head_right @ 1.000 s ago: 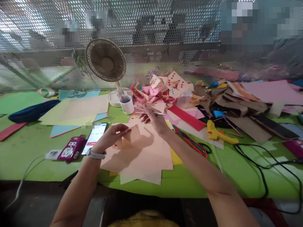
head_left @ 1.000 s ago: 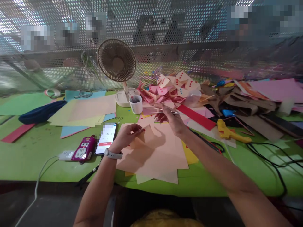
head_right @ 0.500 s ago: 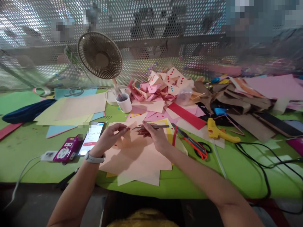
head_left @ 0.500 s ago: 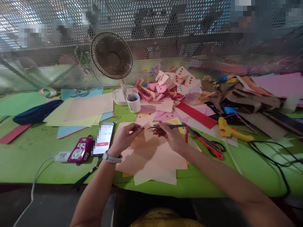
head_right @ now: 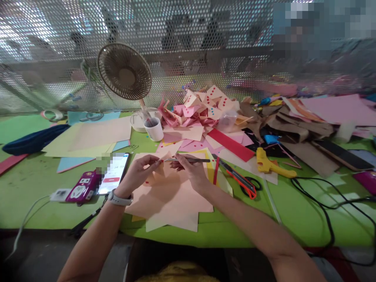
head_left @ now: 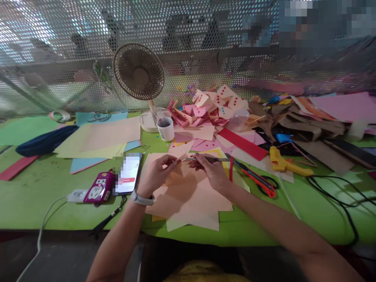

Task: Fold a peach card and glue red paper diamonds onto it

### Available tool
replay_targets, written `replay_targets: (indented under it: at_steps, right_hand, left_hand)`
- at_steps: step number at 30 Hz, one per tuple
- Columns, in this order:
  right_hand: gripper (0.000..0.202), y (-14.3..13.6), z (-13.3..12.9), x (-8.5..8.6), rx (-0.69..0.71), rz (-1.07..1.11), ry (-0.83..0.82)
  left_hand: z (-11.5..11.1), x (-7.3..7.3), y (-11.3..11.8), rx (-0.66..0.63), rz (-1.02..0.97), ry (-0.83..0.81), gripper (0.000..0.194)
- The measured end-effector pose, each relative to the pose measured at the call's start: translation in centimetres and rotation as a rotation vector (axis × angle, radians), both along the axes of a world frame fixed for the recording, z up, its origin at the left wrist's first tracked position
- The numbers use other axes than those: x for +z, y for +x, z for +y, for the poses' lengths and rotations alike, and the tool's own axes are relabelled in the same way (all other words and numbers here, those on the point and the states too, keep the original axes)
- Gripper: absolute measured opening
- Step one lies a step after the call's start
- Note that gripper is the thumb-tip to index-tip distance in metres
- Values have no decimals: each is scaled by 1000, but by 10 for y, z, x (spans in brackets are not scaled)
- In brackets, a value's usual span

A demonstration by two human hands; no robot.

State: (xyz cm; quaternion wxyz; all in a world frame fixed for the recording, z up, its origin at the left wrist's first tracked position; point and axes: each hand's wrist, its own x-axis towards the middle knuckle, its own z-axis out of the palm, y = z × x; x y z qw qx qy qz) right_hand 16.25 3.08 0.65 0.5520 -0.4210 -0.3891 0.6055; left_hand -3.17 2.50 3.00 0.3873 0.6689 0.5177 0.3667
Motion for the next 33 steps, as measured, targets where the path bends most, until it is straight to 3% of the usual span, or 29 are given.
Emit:
replay_targets:
  at_steps: [14, 33]
  right_hand:
    - [31, 1, -1, 3, -1, 0, 7]
    - [30, 2, -3, 5, -7, -63, 108]
  left_hand:
    - [-2, 4, 3, 7, -13, -58, 31]
    - [0, 3, 3, -51, 47, 5, 28]
